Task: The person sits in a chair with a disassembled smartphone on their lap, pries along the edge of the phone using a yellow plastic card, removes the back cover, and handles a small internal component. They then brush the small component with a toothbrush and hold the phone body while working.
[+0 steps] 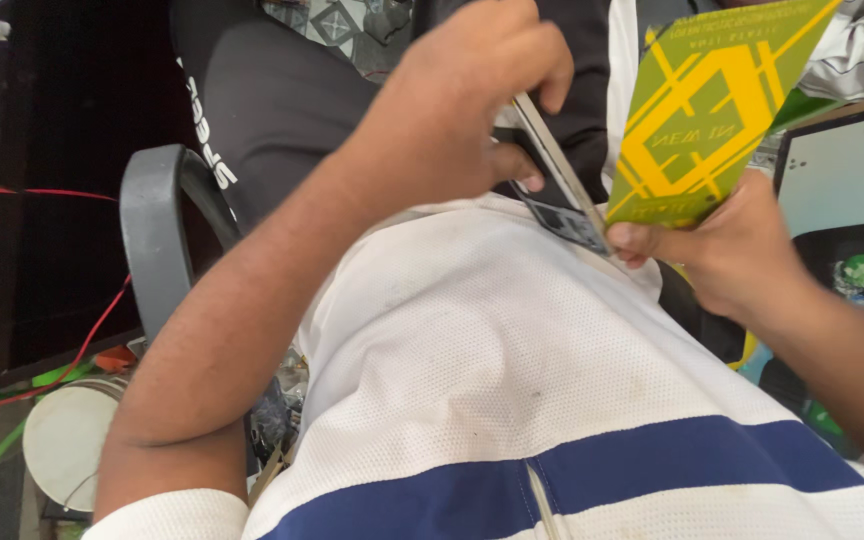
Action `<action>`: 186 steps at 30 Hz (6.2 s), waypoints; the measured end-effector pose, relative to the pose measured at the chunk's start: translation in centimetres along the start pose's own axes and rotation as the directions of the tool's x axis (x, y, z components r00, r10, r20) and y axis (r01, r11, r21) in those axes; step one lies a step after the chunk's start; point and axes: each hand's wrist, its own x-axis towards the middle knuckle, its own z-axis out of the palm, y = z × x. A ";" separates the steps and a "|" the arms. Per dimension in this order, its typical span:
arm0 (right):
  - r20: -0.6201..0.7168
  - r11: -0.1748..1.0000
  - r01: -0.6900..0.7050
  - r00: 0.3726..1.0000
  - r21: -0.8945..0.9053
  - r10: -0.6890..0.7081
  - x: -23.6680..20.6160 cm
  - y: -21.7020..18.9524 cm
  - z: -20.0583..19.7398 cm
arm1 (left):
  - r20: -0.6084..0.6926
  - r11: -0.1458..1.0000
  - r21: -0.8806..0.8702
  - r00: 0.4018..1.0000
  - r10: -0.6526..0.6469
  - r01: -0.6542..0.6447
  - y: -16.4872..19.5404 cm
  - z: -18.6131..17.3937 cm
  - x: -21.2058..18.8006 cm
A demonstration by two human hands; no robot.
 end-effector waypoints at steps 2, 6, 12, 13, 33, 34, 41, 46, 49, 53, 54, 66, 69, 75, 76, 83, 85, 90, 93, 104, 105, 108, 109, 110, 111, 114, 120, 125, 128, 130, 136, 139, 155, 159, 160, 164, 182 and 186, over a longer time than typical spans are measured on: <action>-0.008 0.999 0.035 0.999 0.039 -0.034 0.1 0.4 1.2 | 0.014 0.999 -0.033 1.000 -0.016 0.017 -0.4 -0.8 0.2; 0.012 0.995 0.062 0.998 -0.073 -0.061 0.5 0.7 1.5 | 0.087 0.999 -0.038 0.996 -0.019 0.023 -0.6 -0.2 0.5; -0.016 0.996 0.087 0.996 0.000 -0.087 1.1 0.4 1.4 | 0.108 0.989 -0.014 0.984 0.145 -0.144 -1.1 1.7 1.7; -0.012 0.995 0.103 0.995 0.006 -0.103 1.2 0.3 1.5 | 0.098 0.991 -0.014 0.986 0.132 -0.131 -1.1 2.0 1.8; -0.023 0.960 0.137 0.991 0.243 -0.135 2.9 0.8 -0.4 | 0.058 0.972 -0.196 0.988 0.141 -0.127 -1.5 3.0 2.6; -0.030 0.962 0.128 0.992 0.242 -0.125 2.8 1.2 -0.3 | 0.101 0.983 -0.166 0.990 0.096 -0.078 -1.6 3.0 2.5; -0.079 0.907 0.143 0.989 0.396 -0.121 1.7 1.6 0.5 | 0.232 0.994 0.000 0.967 -0.104 0.107 0.1 3.9 2.3; -0.091 0.908 0.197 0.980 0.371 -0.175 1.7 0.3 0.3 | 0.228 0.997 0.028 0.971 -0.078 0.074 1.7 4.3 2.7; -0.096 0.902 0.197 0.980 0.385 -0.173 2.0 -0.3 0.1 | 0.229 0.996 0.023 0.969 -0.091 0.088 2.0 4.5 2.8; -0.055 0.905 0.159 0.987 0.394 -0.149 2.8 -1.3 -0.1 | 0.245 0.993 0.032 0.962 -0.120 0.116 1.7 4.9 2.7; -0.053 0.913 0.170 0.985 0.371 -0.162 3.0 -1.5 -0.1 | 0.248 0.995 0.036 0.963 -0.103 0.097 1.6 4.9 2.8; -0.130 0.803 0.354 0.934 0.480 -0.334 2.0 1.1 1.3 | 0.054 0.964 -0.266 0.999 0.004 0.011 0.7 2.8 2.2; -0.153 0.825 0.391 0.920 0.408 -0.360 1.6 1.0 0.9 | 0.035 0.959 -0.276 0.998 -0.059 0.067 1.5 4.0 1.8; -0.136 0.855 0.376 0.926 0.357 -0.351 1.2 -0.3 0.9 | 0.083 0.964 -0.247 0.993 -0.082 0.100 1.7 4.5 1.8; -0.143 0.864 0.357 0.934 0.355 -0.327 1.2 -0.7 0.8 | 0.088 0.965 -0.240 0.993 -0.084 0.103 1.8 4.5 1.9; -0.082 0.930 0.246 0.969 0.273 -0.233 0.8 -3.1 0.7 | 0.093 0.949 -0.305 0.994 -0.057 0.083 1.8 4.7 1.7; -0.073 0.954 0.203 0.979 0.220 -0.192 1.1 -4.0 0.9 | 0.081 0.942 -0.326 0.995 -0.060 0.083 1.7 4.8 1.6; -0.054 0.991 0.086 0.995 0.100 -0.080 1.8 -6.3 1.1 | 0.074 0.949 -0.303 0.995 -0.068 0.087 1.7 5.2 1.7; -0.046 0.999 0.054 0.998 0.008 -0.054 1.8 -7.5 0.9 | 0.070 0.958 -0.278 0.996 -0.046 0.064 1.7 5.4 1.9; -0.168 0.947 -0.150 0.980 -0.285 0.105 3.3 -9.1 0.7 | 0.084 0.970 -0.203 0.989 -0.120 0.134 1.7 6.1 2.1; -0.180 0.943 -0.158 0.978 -0.293 0.108 3.6 -9.2 0.7 | 0.083 0.974 -0.186 0.989 -0.119 0.133 1.8 6.1 2.3; -0.157 0.932 -0.163 0.981 -0.324 0.117 4.8 -9.4 0.4 | 0.102 0.979 -0.148 0.986 -0.128 0.142 2.1 5.6 2.5; -0.113 0.925 -0.143 0.988 -0.351 0.110 5.2 -9.5 -0.1 | 0.112 0.979 -0.141 0.985 -0.130 0.145 2.2 5.3 2.5; -0.066 0.918 -0.119 0.993 -0.379 0.101 5.5 -9.5 -0.5 | 0.119 0.980 -0.132 0.984 -0.132 0.147 2.2 5.0 2.5; -0.034 0.937 -0.067 0.998 -0.342 0.059 5.8 -9.4 -1.0 | 0.021 0.968 -0.225 0.993 -0.113 0.115 2.2 4.6 2.4; 0.020 0.984 0.019 1.000 -0.179 -0.016 5.8 -8.1 -2.8 | -0.174 0.864 -0.472 0.942 -0.285 0.174 2.3 4.6 1.6; 0.005 0.926 0.045 0.999 0.374 -0.050 5.4 -2.7 -4.3 | -0.065 0.527 -0.717 0.709 -0.702 0.457 1.3 8.1 0.3; -0.012 0.876 0.150 0.987 0.459 -0.163 4.8 -0.5 -3.6 | -0.077 0.553 -0.699 0.720 -0.690 0.455 0.6 8.7 -0.9; -0.037 0.895 0.220 0.974 0.389 -0.223 4.2 -0.6 -3.2 | -0.113 0.578 -0.709 0.745 -0.658 0.403 0.9 8.4 -0.8; -0.028 0.889 0.254 0.964 0.380 -0.264 3.8 -0.8 -3.0 | -0.103 0.577 -0.710 0.750 -0.654 0.405 1.2 8.2 -0.6; -0.063 0.880 0.286 0.957 0.380 -0.283 3.1 -0.7 -2.4 | -0.109 0.598 -0.677 0.744 -0.659 0.430 1.7 7.9 -0.2; -0.083 0.871 0.314 0.948 0.378 -0.306 3.0 -0.7 -2.0 | -0.103 0.596 -0.670 0.740 -0.664 0.442 1.7 7.8 -0.4; -0.104 0.834 0.347 0.936 0.429 -0.336 2.8 -0.3 -1.1 | 0.006 0.425 -0.865 0.851 -0.526 0.268 -1.1 9.3 -1.0; -0.164 0.816 0.426 0.905 0.391 -0.393 2.2 0.3 -0.3 | -0.012 0.479 -0.837 0.866 -0.499 0.265 -0.9 8.9 -1.0; -0.188 0.804 0.475 0.880 0.357 -0.437 2.0 0.6 0.0 | -0.017 0.480 -0.838 0.869 -0.495 0.258 -0.8 8.8 -1.0; -0.267 0.794 0.561 0.822 0.233 -0.502 1.8 1.9 1.3 | -0.019 0.531 -0.794 0.861 -0.509 0.296 -0.6 8.1 -1.2; -0.330 0.800 0.597 0.768 0.061 -0.548 3.3 3.5 4.1 | -0.211 0.685 -0.677 0.822 -0.529 0.268 1.9 7.4 -1.3; -0.343 0.820 0.572 0.775 0.023 -0.531 3.2 2.7 4.4 | -0.210 0.663 -0.694 0.802 -0.559 0.280 1.7 7.6 -1.4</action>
